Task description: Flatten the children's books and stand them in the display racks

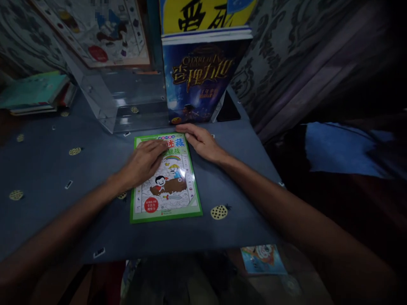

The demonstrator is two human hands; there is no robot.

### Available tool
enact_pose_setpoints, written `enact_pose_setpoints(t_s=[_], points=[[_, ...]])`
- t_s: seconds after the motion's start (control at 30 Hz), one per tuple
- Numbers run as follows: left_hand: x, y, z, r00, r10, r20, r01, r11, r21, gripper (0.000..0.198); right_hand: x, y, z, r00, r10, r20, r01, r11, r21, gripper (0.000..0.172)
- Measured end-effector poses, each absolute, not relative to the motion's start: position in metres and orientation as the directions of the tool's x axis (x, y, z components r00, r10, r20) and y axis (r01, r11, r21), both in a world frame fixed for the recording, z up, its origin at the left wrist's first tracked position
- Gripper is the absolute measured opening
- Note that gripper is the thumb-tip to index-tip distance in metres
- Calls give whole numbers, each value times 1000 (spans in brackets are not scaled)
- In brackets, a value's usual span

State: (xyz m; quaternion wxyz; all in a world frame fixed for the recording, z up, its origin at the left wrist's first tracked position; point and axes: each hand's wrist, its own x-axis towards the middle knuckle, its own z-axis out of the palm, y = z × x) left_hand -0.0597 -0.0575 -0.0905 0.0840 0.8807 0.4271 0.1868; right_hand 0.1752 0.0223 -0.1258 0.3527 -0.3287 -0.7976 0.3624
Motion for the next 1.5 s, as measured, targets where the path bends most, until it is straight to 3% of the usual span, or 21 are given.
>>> enact_pose_setpoints(t_s=[0.43, 0.7, 0.93, 1.23, 1.5], points=[[-22, -136, -86, 833, 504, 230, 416, -843, 341, 42, 173, 21, -125, -550, 770, 324, 355, 567, -743, 41], [-19, -156, -86, 841, 465, 277, 423, -884, 199, 38, 172, 14, -122, -553, 763, 335, 385, 591, -709, 39], [-17, -161, -86, 854, 409, 321, 423, -906, 28, 35, 169, 6, -122, -593, 729, 341, 460, 655, -600, 42], [-26, -178, -80, 837, 477, 268, 497, -868, -8, 32, 166, 3, -127, -630, 691, 355, 498, 709, -499, 39], [-83, -217, -81, 761, 590, 268, 615, -788, -11, 32, 166, 5, -132, -642, 680, 354, 496, 721, -485, 37]])
